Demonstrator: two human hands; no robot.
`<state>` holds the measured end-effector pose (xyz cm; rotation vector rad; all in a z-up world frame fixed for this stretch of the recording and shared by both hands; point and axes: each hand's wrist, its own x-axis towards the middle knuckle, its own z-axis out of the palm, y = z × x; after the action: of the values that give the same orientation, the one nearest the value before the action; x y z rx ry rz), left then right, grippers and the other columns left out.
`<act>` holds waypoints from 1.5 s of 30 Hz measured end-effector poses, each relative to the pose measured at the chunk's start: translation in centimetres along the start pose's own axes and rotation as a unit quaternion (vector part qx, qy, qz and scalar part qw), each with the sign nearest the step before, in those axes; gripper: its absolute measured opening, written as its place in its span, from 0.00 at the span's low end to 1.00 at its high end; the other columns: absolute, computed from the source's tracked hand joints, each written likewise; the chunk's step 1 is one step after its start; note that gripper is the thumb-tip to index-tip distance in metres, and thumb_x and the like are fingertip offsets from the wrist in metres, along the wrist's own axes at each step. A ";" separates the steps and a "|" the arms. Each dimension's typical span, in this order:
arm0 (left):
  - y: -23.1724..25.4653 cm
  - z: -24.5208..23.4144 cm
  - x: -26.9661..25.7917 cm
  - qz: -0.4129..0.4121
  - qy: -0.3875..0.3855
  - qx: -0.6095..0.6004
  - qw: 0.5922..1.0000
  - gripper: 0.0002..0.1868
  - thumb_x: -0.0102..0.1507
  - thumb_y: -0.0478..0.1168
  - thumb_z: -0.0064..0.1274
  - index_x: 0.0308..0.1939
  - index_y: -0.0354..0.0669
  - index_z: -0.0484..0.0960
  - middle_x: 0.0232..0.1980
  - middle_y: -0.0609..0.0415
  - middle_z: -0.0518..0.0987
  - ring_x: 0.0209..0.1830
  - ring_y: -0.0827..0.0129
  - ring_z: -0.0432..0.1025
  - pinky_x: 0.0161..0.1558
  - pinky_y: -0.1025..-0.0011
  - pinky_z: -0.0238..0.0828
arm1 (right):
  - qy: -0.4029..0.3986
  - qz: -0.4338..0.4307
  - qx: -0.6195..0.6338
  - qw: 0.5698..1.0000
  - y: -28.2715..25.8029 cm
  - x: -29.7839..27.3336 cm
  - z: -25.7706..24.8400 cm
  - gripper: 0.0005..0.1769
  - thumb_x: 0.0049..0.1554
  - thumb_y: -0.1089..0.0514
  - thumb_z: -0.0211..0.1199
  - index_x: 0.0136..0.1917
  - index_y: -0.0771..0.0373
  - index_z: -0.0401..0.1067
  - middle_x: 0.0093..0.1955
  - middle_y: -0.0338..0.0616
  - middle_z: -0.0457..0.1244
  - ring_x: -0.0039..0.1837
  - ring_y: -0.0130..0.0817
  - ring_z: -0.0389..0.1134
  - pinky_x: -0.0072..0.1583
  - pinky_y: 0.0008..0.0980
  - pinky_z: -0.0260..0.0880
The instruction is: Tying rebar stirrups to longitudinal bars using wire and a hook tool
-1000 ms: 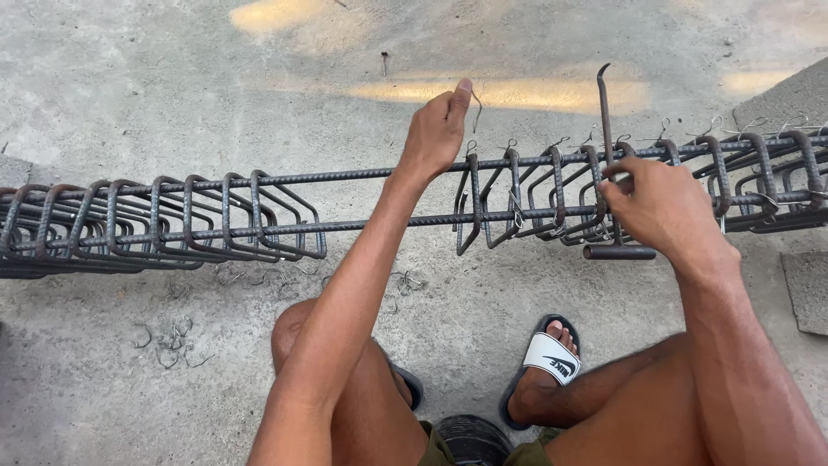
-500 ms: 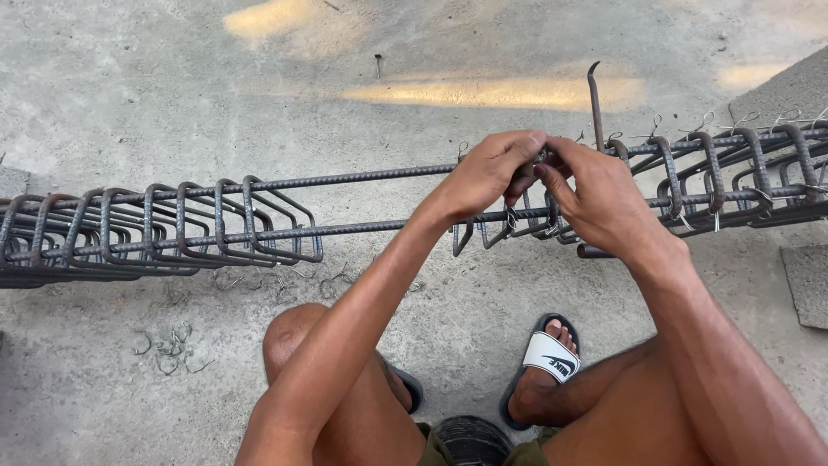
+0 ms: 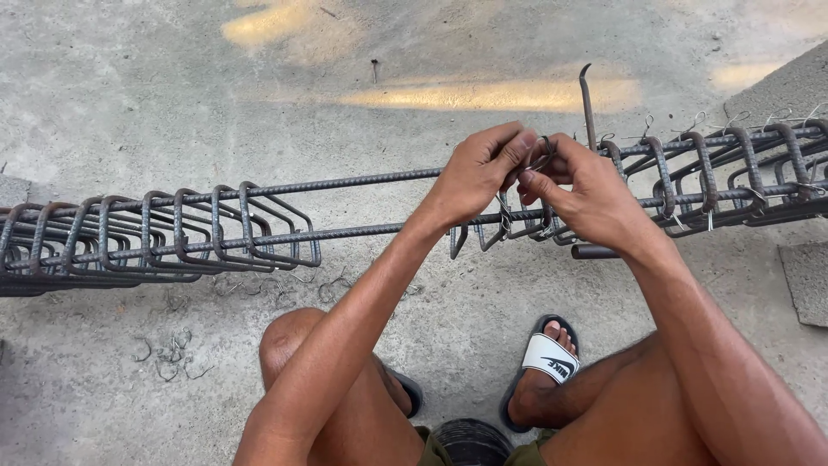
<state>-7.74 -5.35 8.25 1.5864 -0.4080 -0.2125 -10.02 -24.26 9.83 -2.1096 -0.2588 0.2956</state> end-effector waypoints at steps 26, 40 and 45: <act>-1.6 -5.5 -1.3 -0.026 0.095 0.444 0.891 0.27 0.75 0.58 0.28 0.32 0.45 0.72 0.24 0.43 0.76 0.32 0.44 0.78 0.49 0.50 0.65 | 0.023 0.237 -0.322 0.916 7.6 -3.4 -2.0 0.30 0.62 0.46 0.52 0.75 0.56 0.64 0.48 0.70 0.71 0.57 0.73 0.71 0.59 0.66 0.67; -4.3 -4.1 -2.5 -0.067 -0.144 0.523 0.838 0.53 0.41 0.68 0.74 0.50 0.40 0.59 0.56 0.36 0.67 0.66 0.40 0.63 0.67 0.37 0.53 | 0.109 0.196 -0.115 0.968 4.9 -7.4 -2.5 0.27 0.61 0.58 0.55 0.73 0.55 0.69 0.29 0.49 0.67 0.38 0.48 0.71 0.47 0.48 0.68; -7.2 -4.4 -2.3 -0.056 -0.133 0.553 0.820 0.56 0.36 0.63 0.78 0.52 0.40 0.58 0.62 0.36 0.65 0.69 0.42 0.61 0.66 0.38 0.57 | 0.085 0.182 -0.084 0.976 3.9 -7.7 -1.4 0.29 0.64 0.67 0.51 0.78 0.66 0.61 0.27 0.55 0.65 0.32 0.45 0.65 0.44 0.42 0.68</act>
<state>-7.26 -0.34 1.11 2.7564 -0.7307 -0.3159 -16.56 -29.74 8.07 -2.3299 0.2153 0.3128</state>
